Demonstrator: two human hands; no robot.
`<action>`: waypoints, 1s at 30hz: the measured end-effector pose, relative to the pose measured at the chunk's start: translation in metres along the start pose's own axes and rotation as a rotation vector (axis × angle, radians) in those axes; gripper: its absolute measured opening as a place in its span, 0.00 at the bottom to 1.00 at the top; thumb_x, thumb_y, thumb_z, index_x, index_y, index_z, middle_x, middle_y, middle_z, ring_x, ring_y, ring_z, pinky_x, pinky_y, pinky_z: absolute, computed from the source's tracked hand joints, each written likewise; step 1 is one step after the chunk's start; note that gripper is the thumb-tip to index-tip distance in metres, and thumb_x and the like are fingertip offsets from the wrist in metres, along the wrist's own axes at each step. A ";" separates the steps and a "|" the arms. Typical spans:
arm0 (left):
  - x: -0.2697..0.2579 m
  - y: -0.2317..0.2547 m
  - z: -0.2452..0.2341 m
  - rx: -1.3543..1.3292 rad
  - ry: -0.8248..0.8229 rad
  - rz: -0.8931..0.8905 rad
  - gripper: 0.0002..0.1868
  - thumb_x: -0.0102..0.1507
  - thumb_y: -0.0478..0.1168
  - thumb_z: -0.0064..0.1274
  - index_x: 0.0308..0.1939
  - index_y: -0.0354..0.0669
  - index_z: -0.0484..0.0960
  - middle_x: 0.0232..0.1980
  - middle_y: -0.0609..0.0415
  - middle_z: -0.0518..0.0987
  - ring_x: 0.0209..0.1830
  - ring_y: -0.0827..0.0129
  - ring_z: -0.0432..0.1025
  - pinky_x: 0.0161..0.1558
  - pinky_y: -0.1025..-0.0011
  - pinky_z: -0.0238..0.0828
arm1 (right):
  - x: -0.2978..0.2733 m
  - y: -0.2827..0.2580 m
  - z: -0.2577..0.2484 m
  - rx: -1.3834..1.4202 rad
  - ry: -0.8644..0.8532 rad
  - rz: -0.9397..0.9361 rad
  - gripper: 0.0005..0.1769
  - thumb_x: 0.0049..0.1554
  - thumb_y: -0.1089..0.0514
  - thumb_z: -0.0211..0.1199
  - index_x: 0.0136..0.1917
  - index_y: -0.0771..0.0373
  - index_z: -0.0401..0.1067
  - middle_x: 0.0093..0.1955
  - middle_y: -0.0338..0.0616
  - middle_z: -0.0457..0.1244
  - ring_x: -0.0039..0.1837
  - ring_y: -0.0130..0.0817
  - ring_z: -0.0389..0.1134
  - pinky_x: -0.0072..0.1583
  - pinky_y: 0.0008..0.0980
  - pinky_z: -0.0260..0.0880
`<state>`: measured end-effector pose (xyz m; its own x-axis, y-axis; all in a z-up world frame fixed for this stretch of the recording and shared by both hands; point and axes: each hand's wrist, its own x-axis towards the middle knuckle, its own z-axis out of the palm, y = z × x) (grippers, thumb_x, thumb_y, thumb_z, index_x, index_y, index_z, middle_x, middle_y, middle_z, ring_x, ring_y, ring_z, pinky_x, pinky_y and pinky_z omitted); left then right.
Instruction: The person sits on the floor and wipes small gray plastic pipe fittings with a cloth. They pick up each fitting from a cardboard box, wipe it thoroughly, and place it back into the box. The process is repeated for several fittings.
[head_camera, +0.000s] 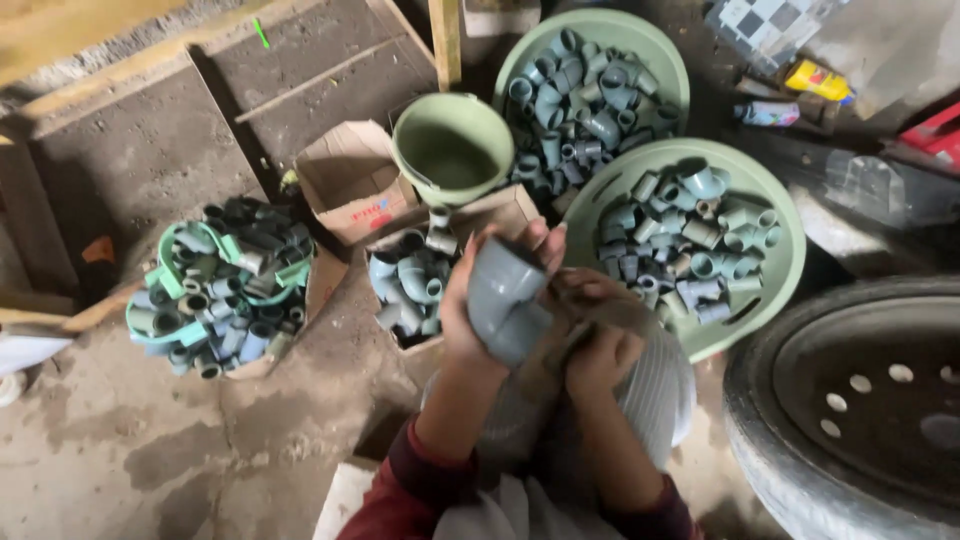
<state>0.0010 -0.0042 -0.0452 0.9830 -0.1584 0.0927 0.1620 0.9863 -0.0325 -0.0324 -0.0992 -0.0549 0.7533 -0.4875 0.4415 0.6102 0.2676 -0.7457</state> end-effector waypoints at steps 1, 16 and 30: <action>0.003 0.001 -0.002 0.003 -0.016 0.002 0.17 0.73 0.48 0.42 0.50 0.43 0.83 0.61 0.29 0.76 0.69 0.35 0.65 0.76 0.44 0.49 | 0.001 0.000 -0.003 0.009 -0.006 -0.012 0.17 0.66 0.60 0.48 0.47 0.80 0.66 0.46 0.71 0.64 0.53 0.59 0.69 0.56 0.55 0.74; -0.017 -0.003 0.040 0.894 -0.029 0.335 0.23 0.74 0.46 0.37 0.64 0.30 0.69 0.51 0.26 0.80 0.55 0.45 0.77 0.64 0.47 0.69 | 0.004 -0.028 0.010 -0.524 -0.462 -0.594 0.14 0.62 0.56 0.60 0.45 0.66 0.83 0.48 0.50 0.73 0.52 0.45 0.74 0.60 0.46 0.74; -0.001 0.001 -0.009 0.753 -0.220 0.458 0.38 0.67 0.67 0.42 0.62 0.35 0.60 0.55 0.26 0.75 0.37 0.51 0.80 0.43 0.56 0.80 | 0.003 -0.045 -0.004 -0.346 -0.388 0.180 0.21 0.60 0.70 0.60 0.67 0.70 0.70 0.62 0.60 0.68 0.65 0.55 0.68 0.65 0.60 0.69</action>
<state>0.0013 -0.0038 -0.0540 0.8862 0.1928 0.4212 -0.4155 0.7328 0.5389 -0.0589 -0.1160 -0.0216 0.9135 -0.0992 0.3946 0.3964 -0.0020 -0.9181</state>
